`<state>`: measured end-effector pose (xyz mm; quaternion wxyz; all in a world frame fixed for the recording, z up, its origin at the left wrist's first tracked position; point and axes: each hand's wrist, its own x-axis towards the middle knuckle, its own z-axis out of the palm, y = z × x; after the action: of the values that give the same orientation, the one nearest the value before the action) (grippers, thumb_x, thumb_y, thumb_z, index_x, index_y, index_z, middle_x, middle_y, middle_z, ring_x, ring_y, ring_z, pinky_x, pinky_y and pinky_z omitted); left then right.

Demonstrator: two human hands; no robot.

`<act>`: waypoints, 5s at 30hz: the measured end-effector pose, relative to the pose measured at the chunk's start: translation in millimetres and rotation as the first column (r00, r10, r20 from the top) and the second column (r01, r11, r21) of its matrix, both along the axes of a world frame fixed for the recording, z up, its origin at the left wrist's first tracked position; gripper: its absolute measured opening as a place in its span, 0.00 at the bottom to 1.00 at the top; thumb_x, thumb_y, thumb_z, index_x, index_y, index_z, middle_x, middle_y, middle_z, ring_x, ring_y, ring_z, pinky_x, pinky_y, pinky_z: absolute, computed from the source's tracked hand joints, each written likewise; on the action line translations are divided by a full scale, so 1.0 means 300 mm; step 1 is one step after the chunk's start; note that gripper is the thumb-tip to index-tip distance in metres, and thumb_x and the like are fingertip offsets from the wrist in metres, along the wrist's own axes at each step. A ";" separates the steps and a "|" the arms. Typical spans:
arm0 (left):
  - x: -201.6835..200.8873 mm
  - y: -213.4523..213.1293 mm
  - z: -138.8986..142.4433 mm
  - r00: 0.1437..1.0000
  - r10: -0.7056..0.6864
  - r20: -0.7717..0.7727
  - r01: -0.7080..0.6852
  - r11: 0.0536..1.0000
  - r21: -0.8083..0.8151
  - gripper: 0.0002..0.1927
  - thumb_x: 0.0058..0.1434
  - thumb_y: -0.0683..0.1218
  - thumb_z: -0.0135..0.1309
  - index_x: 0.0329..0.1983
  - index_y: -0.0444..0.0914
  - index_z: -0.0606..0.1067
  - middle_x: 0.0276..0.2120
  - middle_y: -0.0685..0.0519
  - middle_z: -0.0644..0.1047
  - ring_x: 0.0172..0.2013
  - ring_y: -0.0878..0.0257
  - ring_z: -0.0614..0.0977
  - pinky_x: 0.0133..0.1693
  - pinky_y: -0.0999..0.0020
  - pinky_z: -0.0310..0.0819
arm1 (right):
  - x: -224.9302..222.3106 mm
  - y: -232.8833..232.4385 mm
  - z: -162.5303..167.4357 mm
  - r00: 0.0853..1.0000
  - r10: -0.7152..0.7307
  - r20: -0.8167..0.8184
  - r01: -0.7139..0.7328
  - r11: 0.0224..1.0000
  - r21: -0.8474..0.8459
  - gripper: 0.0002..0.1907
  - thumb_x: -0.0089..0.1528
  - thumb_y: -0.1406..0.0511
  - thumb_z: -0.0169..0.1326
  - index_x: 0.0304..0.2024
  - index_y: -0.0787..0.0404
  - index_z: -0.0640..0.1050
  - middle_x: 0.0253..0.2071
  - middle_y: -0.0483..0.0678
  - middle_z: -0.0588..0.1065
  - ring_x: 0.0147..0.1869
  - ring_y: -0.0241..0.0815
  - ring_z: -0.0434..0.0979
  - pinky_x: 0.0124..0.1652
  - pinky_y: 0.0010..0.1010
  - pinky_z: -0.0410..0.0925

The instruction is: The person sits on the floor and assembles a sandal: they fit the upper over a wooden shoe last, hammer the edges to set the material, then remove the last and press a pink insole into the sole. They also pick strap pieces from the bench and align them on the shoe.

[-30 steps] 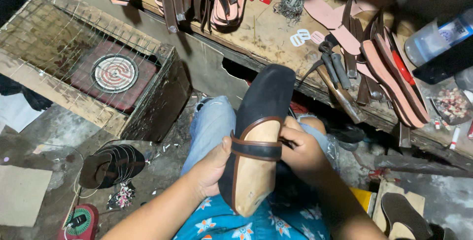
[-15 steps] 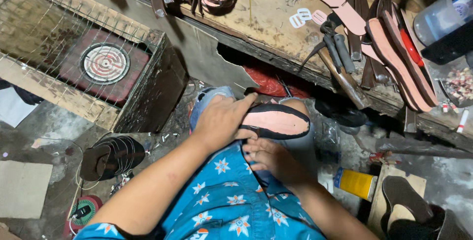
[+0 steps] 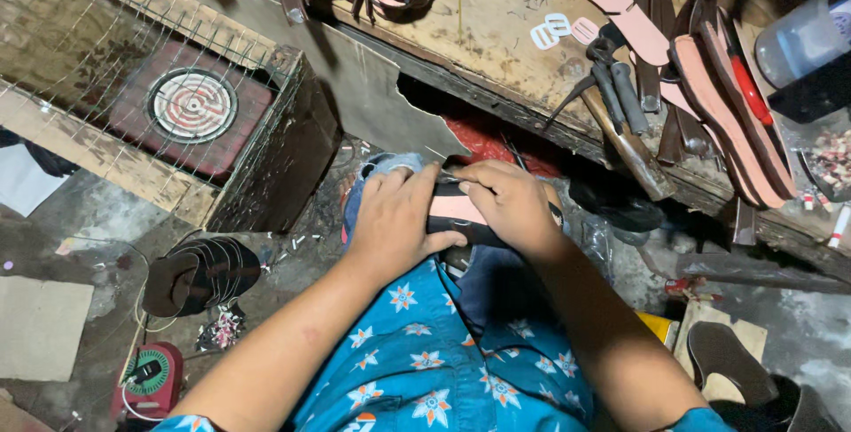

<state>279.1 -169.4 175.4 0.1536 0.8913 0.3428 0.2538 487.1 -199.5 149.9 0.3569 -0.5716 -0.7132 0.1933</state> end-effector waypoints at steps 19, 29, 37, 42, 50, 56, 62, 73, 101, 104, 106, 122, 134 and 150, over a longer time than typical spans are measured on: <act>-0.006 0.027 -0.010 0.998 -0.011 0.059 0.016 0.996 -0.082 0.42 0.38 0.61 0.71 0.55 0.39 0.76 0.45 0.51 0.78 0.45 0.51 0.75 0.48 0.54 0.63 | 0.056 -0.014 -0.041 0.995 0.101 -0.009 -0.101 0.994 -0.042 0.16 0.58 0.72 0.53 0.48 0.62 0.83 0.49 0.51 0.81 0.54 0.46 0.82 0.54 0.32 0.72; 0.001 0.034 -0.031 0.994 -0.040 0.106 0.047 0.996 -0.073 0.36 0.39 0.60 0.70 0.51 0.41 0.78 0.46 0.54 0.78 0.46 0.52 0.75 0.50 0.54 0.62 | 0.088 -0.017 -0.048 0.966 0.249 -0.066 -0.253 0.965 -0.066 0.22 0.58 0.75 0.46 0.54 0.64 0.79 0.57 0.54 0.77 0.63 0.53 0.77 0.63 0.38 0.67; 0.001 0.015 -0.051 0.990 -0.051 0.135 0.052 0.999 -0.003 0.30 0.44 0.60 0.69 0.47 0.40 0.79 0.50 0.54 0.78 0.50 0.54 0.75 0.57 0.50 0.59 | 0.040 -0.076 -0.010 0.922 0.195 0.335 -0.216 0.976 0.024 0.19 0.58 0.71 0.52 0.52 0.59 0.82 0.56 0.52 0.76 0.59 0.54 0.74 0.56 0.44 0.65; 0.020 -0.034 -0.047 0.993 -0.041 0.107 0.031 0.995 0.095 0.21 0.47 0.55 0.67 0.41 0.41 0.79 0.49 0.51 0.76 0.54 0.54 0.75 0.61 0.42 0.52 | 0.066 -0.069 -0.026 0.946 0.249 0.208 -0.261 0.965 0.031 0.17 0.58 0.71 0.53 0.48 0.56 0.82 0.58 0.52 0.76 0.62 0.55 0.74 0.59 0.44 0.65; -0.027 -0.030 -0.043 0.963 -0.135 0.233 0.183 0.963 -0.198 0.07 0.55 0.46 0.62 0.32 0.40 0.77 0.50 0.51 0.75 0.56 0.53 0.75 0.63 0.50 0.55 | 0.079 -0.095 -0.069 0.964 0.223 0.144 -0.227 0.974 0.010 0.17 0.58 0.70 0.52 0.48 0.56 0.82 0.58 0.53 0.76 0.64 0.56 0.74 0.61 0.45 0.64; -0.023 -0.032 -0.031 0.965 -0.122 0.230 0.167 0.968 -0.185 0.05 0.57 0.44 0.61 0.32 0.39 0.77 0.51 0.50 0.75 0.56 0.52 0.75 0.61 0.52 0.58 | 0.063 -0.103 -0.074 0.972 0.183 0.149 -0.190 0.981 0.039 0.17 0.58 0.71 0.52 0.47 0.56 0.83 0.57 0.52 0.77 0.64 0.56 0.74 0.62 0.45 0.64; 0.003 -0.027 -0.026 0.974 -0.072 0.217 0.113 0.976 -0.184 0.06 0.54 0.44 0.62 0.31 0.38 0.76 0.50 0.50 0.76 0.54 0.51 0.76 0.58 0.54 0.61 | 0.057 -0.107 -0.063 0.975 0.168 0.145 -0.173 0.985 0.022 0.19 0.56 0.72 0.51 0.49 0.59 0.82 0.58 0.52 0.77 0.66 0.55 0.73 0.64 0.46 0.62; -0.021 -0.003 -0.016 0.989 0.005 0.146 0.035 0.963 -0.267 0.28 0.49 0.50 0.67 0.50 0.34 0.72 0.51 0.46 0.76 0.54 0.47 0.74 0.53 0.52 0.63 | 0.006 -0.130 -0.043 0.988 0.115 0.100 -0.125 0.988 0.094 0.17 0.54 0.66 0.63 0.47 0.58 0.82 0.55 0.48 0.77 0.64 0.52 0.74 0.65 0.47 0.61; -0.018 0.006 -0.077 0.974 -0.115 0.194 0.118 0.993 -0.006 0.08 0.57 0.49 0.63 0.37 0.42 0.82 0.52 0.55 0.81 0.48 0.55 0.78 0.50 0.57 0.66 | 0.382 -0.071 0.017 0.690 -0.571 0.445 0.442 0.819 0.367 0.18 0.65 0.62 0.63 0.55 0.65 0.80 0.56 0.53 0.73 0.65 0.57 0.69 0.59 0.51 0.62; -0.014 0.006 -0.072 0.971 -0.109 0.211 0.116 0.993 -0.019 0.07 0.57 0.48 0.63 0.36 0.42 0.82 0.51 0.55 0.81 0.48 0.56 0.78 0.50 0.57 0.67 | 0.483 -0.029 0.007 0.660 -0.607 0.442 0.536 0.793 0.289 0.22 0.65 0.60 0.64 0.58 0.63 0.79 0.57 0.55 0.71 0.66 0.59 0.65 0.60 0.52 0.60; -0.008 0.005 -0.068 0.968 -0.104 0.226 0.113 0.993 -0.026 0.07 0.57 0.48 0.63 0.37 0.42 0.82 0.50 0.55 0.81 0.47 0.56 0.78 0.50 0.57 0.67 | 0.522 0.009 0.002 0.635 -0.619 0.463 0.525 0.785 0.329 0.22 0.63 0.58 0.67 0.56 0.61 0.81 0.55 0.57 0.73 0.61 0.61 0.67 0.57 0.51 0.62; 0.031 -0.013 -0.040 0.976 0.006 0.217 0.000 1.000 -0.027 0.08 0.54 0.49 0.63 0.35 0.44 0.79 0.44 0.60 0.80 0.43 0.58 0.77 0.48 0.58 0.65 | 0.626 0.034 0.052 0.396 -0.686 0.611 0.398 0.728 0.558 0.15 0.61 0.60 0.66 0.49 0.57 0.85 0.53 0.50 0.75 0.60 0.55 0.71 0.54 0.45 0.64; 0.039 -0.006 -0.043 0.970 0.021 0.241 -0.012 0.999 -0.039 0.05 0.57 0.47 0.60 0.34 0.43 0.79 0.44 0.59 0.81 0.41 0.56 0.77 0.46 0.58 0.65 | 0.452 -0.068 0.050 0.768 -0.451 0.455 0.411 0.892 0.190 0.25 0.65 0.65 0.62 0.63 0.64 0.74 0.51 0.59 0.72 0.57 0.62 0.71 0.56 0.48 0.66; 0.023 0.004 -0.035 0.977 -0.011 0.214 0.035 0.994 -0.108 0.07 0.58 0.46 0.58 0.40 0.44 0.79 0.47 0.58 0.81 0.43 0.55 0.77 0.49 0.57 0.66 | 0.007 -0.389 0.133 0.973 -0.126 0.194 0.198 0.891 -0.409 0.28 0.63 0.65 0.53 0.67 0.54 0.68 0.43 0.58 0.78 0.49 0.58 0.78 0.48 0.45 0.70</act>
<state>285.9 -168.1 165.0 0.2415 0.8531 0.3277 0.3264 489.2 -316.3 190.0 0.1792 -0.7070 -0.6302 0.2663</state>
